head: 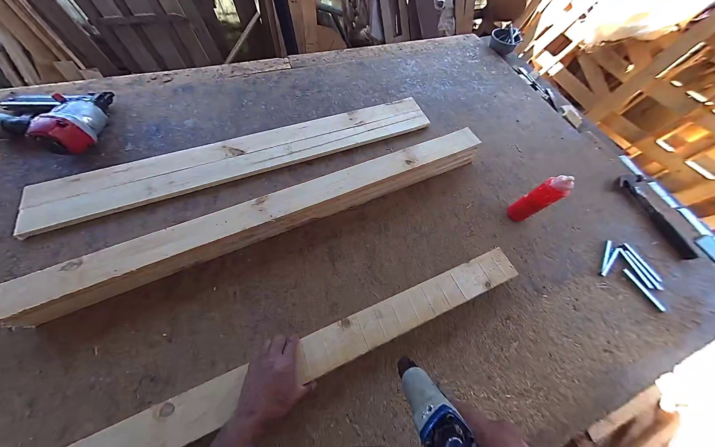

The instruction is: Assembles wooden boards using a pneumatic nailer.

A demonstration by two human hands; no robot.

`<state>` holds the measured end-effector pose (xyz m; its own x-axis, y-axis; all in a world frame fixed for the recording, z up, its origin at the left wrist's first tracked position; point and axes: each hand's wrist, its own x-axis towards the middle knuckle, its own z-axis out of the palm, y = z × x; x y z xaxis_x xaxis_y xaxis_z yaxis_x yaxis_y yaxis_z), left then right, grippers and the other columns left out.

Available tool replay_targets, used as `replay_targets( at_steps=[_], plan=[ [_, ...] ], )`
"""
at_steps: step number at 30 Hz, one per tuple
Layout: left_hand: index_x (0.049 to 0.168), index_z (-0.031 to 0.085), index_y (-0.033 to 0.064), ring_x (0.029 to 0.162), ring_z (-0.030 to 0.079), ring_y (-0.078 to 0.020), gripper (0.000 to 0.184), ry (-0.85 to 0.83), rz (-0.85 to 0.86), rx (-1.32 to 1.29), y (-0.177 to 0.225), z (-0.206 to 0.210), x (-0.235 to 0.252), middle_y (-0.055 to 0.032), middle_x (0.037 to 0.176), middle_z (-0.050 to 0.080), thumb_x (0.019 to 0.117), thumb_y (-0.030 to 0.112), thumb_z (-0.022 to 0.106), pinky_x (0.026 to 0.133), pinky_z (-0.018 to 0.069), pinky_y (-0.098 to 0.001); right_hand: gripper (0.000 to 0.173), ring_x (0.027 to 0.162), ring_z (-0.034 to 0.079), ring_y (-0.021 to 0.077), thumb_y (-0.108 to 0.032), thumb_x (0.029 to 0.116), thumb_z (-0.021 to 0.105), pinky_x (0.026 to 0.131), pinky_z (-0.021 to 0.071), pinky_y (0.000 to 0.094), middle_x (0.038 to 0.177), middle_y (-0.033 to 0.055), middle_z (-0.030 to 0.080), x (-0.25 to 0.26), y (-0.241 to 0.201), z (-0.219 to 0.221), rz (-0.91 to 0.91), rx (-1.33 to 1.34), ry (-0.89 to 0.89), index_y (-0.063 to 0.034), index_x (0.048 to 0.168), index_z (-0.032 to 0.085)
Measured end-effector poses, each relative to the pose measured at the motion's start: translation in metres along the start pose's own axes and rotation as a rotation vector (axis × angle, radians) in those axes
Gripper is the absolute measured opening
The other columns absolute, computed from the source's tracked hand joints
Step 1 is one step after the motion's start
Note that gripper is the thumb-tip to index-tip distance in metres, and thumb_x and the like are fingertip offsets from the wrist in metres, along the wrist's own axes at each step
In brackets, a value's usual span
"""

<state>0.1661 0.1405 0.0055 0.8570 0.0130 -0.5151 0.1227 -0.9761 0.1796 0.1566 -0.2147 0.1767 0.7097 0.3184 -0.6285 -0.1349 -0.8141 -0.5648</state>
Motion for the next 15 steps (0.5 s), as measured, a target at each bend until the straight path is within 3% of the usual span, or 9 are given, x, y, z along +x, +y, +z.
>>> replay_targets(
  at_steps=[3,6,9,11,13,15],
  plan=[
    [0.136,0.062,0.0012,0.121,0.059,-0.0498,0.102,0.212,0.062,-0.059,0.031,0.049,-0.073,-0.0291,0.132,0.061,0.0551,0.053,0.095,0.099,0.0509,-0.0615,0.061,0.092,0.074,0.0356,-0.043,0.0905,0.075,0.081,0.057,0.0633,0.099,0.016,0.076,-0.013,-0.001,0.002,0.036,0.025,-0.071,-0.013,0.141,0.059],
    [0.132,0.065,0.0004,0.109,0.064,-0.0509,0.099,0.258,0.144,-0.12,0.056,0.075,-0.132,-0.0304,0.117,0.066,0.0515,0.048,0.096,0.089,0.0544,-0.0624,0.064,0.097,0.073,0.035,-0.044,0.0902,0.075,0.084,0.0565,0.0622,0.104,0.0153,0.075,-0.025,0.011,0.011,0.056,0.014,-0.146,-0.0157,0.144,0.055],
    [0.137,0.063,0.0036,0.109,0.063,-0.0507,0.08,0.195,0.111,-0.171,0.083,0.09,-0.174,-0.0299,0.118,0.066,0.0662,0.028,0.091,0.093,0.0507,-0.0631,0.064,0.098,0.072,0.0339,-0.051,0.0923,0.071,0.085,0.0561,0.0602,0.104,0.0146,0.074,-0.036,0.023,0.024,0.075,-0.024,-0.22,-0.0178,0.145,0.054],
    [0.138,0.063,0.0044,0.105,0.064,-0.0514,0.069,0.232,0.131,-0.148,0.09,0.107,-0.186,-0.0304,0.117,0.066,0.0734,0.017,0.085,0.09,0.0515,-0.064,0.064,0.097,0.072,0.0333,-0.053,0.0922,0.07,0.084,0.0561,0.0597,0.103,0.0142,0.074,-0.044,0.029,0.031,0.067,-0.039,-0.237,-0.0183,0.143,0.055],
    [0.135,0.065,0.0029,0.1,0.067,-0.0505,0.075,0.332,0.209,-0.07,0.086,0.128,-0.188,-0.0297,0.114,0.068,0.0659,0.022,0.087,0.084,0.0537,-0.0633,0.063,0.097,0.072,0.0325,-0.054,0.0924,0.069,0.084,0.056,0.059,0.102,0.0137,0.074,-0.053,0.033,0.034,0.056,-0.036,-0.236,-0.0187,0.142,0.055],
    [0.137,0.065,0.0048,0.103,0.067,-0.0483,0.082,0.394,0.246,-0.015,0.083,0.137,-0.188,-0.0278,0.116,0.068,0.0633,0.032,0.089,0.088,0.053,-0.0617,0.062,0.097,0.072,0.0307,-0.055,0.0923,0.069,0.084,0.0564,0.0578,0.103,0.0123,0.073,-0.062,0.037,0.036,0.056,-0.018,-0.217,-0.0191,0.141,0.056]
  ],
)
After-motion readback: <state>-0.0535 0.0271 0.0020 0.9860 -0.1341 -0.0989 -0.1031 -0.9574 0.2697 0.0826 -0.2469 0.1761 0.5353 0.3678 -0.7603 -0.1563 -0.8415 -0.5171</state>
